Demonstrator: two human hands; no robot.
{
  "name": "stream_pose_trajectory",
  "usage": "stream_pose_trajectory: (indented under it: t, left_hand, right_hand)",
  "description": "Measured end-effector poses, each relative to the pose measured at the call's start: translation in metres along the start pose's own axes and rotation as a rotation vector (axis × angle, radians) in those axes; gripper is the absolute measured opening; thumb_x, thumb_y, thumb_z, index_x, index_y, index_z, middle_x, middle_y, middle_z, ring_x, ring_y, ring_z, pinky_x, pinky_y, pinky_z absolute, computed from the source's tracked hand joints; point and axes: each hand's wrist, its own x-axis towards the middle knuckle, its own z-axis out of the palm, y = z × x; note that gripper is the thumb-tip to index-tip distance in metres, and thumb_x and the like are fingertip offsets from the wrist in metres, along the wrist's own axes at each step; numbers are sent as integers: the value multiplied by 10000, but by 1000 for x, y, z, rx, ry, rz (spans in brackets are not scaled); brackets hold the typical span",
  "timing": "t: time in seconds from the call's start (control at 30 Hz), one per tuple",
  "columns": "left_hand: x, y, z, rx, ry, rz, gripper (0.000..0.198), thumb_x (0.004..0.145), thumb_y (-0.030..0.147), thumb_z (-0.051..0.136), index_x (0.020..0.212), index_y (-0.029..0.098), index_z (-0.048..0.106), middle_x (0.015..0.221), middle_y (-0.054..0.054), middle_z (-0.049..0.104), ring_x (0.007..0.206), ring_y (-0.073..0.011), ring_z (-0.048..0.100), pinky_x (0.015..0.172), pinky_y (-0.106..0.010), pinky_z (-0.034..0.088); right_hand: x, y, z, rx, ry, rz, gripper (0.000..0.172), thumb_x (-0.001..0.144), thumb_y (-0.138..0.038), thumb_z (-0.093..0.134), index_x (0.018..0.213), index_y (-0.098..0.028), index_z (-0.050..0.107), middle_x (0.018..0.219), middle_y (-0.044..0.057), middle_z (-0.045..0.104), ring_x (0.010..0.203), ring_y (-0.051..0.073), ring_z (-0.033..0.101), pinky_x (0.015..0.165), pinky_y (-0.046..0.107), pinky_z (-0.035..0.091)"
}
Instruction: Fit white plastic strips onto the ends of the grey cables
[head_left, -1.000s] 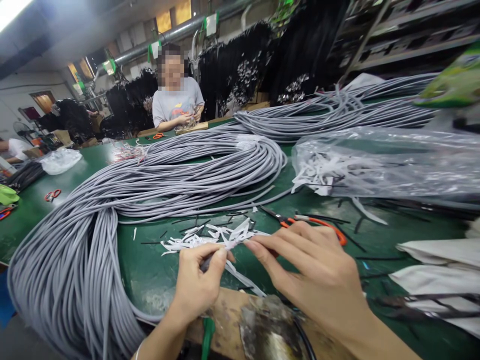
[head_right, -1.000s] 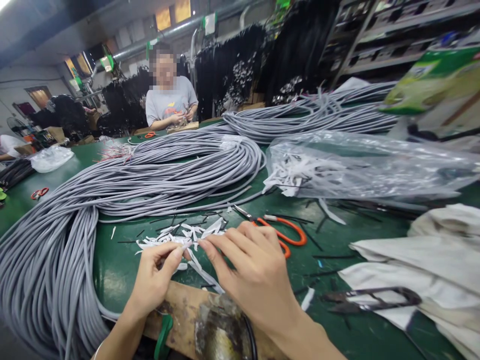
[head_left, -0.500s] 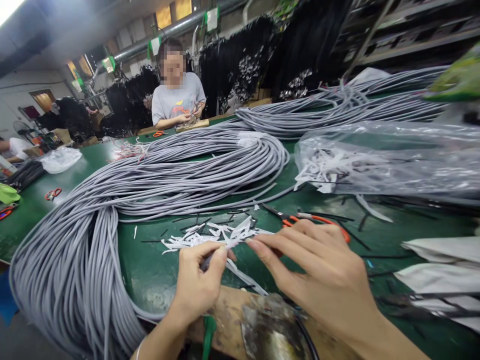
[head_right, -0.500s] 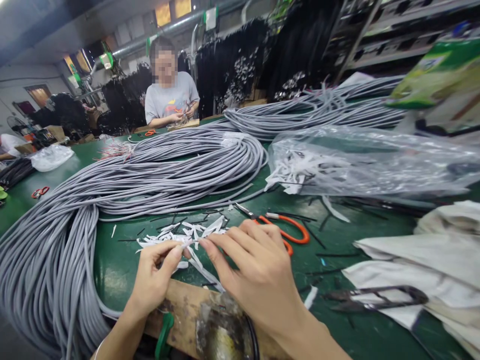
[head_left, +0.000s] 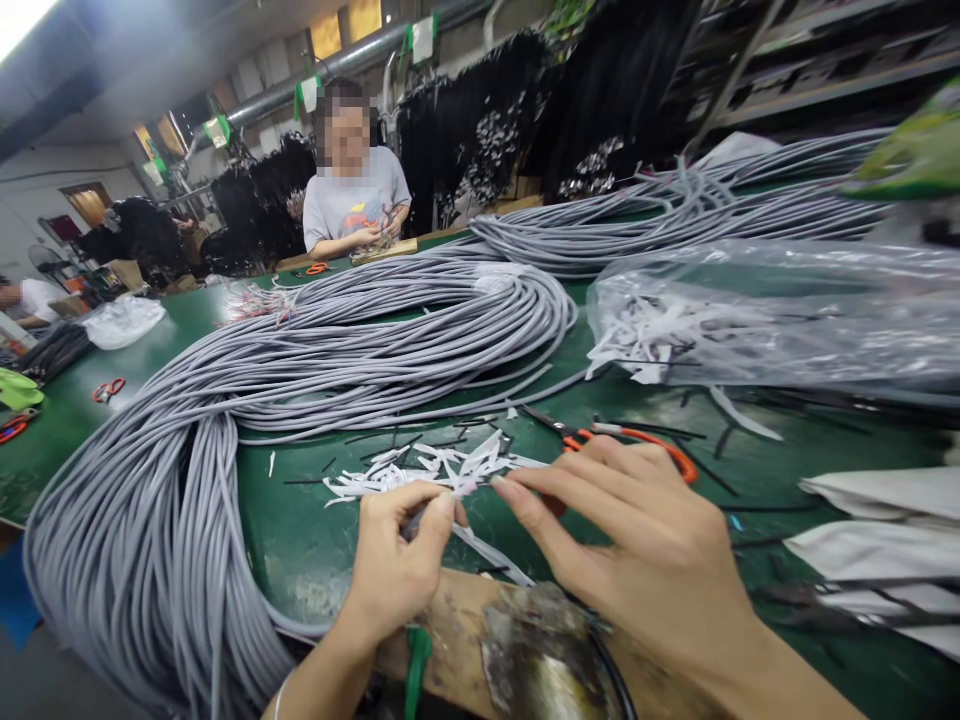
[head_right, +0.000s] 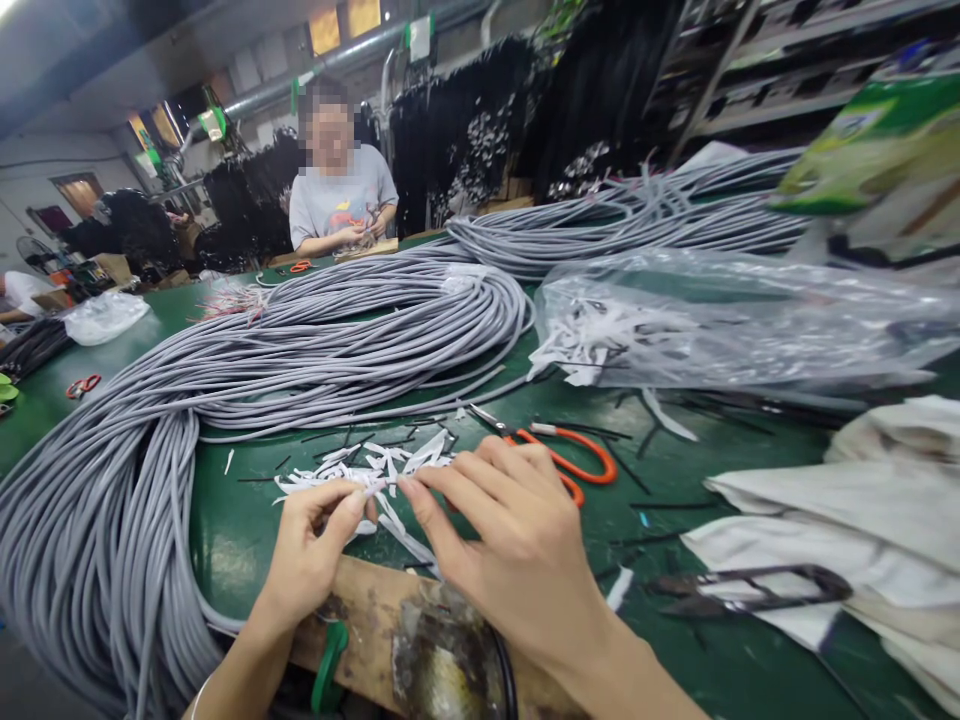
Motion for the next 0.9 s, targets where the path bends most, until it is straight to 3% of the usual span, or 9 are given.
stream_pose_trajectory:
  t: [0.37,0.53,0.63,0.73,0.9]
  left_hand:
    - [2,-1,2,-6,23,-23,306,790,294,437,511,174,406,491,38,338,496,-96,310,477,-228,247]
    - [4,-6,1,-104,41,-79,429,811,436,467,484,178,362,469,60,270,451,-74,233,440,-223,203]
    - [4,-9,-1,-300,-13,-179,460,784,553,462,537,165,465,431,89,209,392,-59,157,388,-217,138]
    - [4,-8,-3,-413,-42,-209,417,740,524,544,636,123,590,426,90,252,380,-48,162,378,-205,126]
    - [4,-7,-2,-276,-47,-128,359,725,439,612,681,90,684,514,27,419,442,-59,279,416,-203,198]
  right_hand:
    - [-1,-2,2,30,-20,-8,180,878,-163,509,705,-170,558,570,17,603,575,166,461,592,313,348]
    - [-1,-1,3,57,-8,-35,175,868,-147,527,699,-159,568,564,15,606,555,155,451,583,306,341]
    - [-2,1,4,83,-15,-11,185,867,-156,530,687,-161,567,563,8,606,542,144,450,578,300,337]
    - [-1,2,4,64,-20,4,187,863,-155,534,680,-160,569,562,8,603,547,145,456,569,295,334]
    - [-1,-2,4,82,-59,-15,238,877,-169,509,649,-169,578,553,5,604,543,150,450,560,300,323]
